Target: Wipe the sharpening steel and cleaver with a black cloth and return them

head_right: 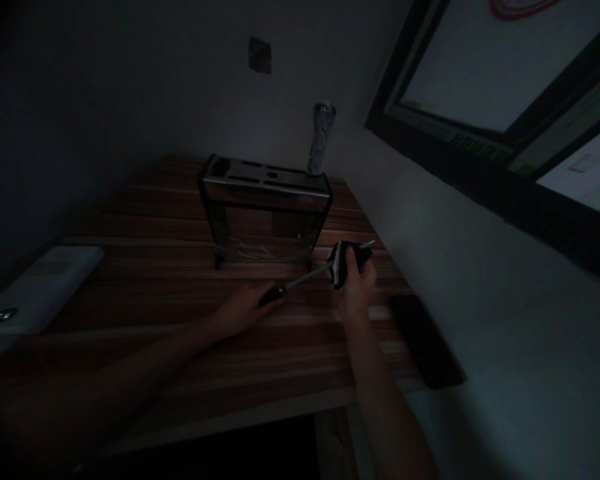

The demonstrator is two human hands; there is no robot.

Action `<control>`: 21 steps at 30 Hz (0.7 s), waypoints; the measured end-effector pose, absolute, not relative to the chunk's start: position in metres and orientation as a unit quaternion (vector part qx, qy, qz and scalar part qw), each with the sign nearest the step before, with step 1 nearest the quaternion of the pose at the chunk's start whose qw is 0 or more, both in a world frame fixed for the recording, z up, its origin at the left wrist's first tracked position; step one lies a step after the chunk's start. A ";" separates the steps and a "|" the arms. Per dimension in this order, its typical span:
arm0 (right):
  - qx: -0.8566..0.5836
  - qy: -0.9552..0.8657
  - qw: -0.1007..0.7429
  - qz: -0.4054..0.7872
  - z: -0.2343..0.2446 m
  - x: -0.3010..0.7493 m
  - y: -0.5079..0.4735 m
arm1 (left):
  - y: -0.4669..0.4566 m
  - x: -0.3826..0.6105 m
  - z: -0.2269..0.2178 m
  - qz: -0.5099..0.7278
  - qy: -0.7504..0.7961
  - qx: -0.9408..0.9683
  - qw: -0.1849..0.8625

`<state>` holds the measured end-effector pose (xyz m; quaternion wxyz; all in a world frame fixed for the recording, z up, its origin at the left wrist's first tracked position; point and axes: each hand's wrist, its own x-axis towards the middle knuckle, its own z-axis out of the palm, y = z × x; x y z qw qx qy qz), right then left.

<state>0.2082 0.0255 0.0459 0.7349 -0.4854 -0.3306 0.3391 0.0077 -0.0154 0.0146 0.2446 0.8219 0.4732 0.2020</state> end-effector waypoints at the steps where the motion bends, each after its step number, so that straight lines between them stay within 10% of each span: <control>1: -0.483 -0.327 0.744 0.326 0.046 0.211 0.027 | -0.016 0.007 0.014 0.200 0.473 0.823 0.244; 21: -0.432 -0.287 0.812 0.269 0.053 0.237 0.033 | -0.019 0.008 0.016 0.193 0.457 0.835 0.237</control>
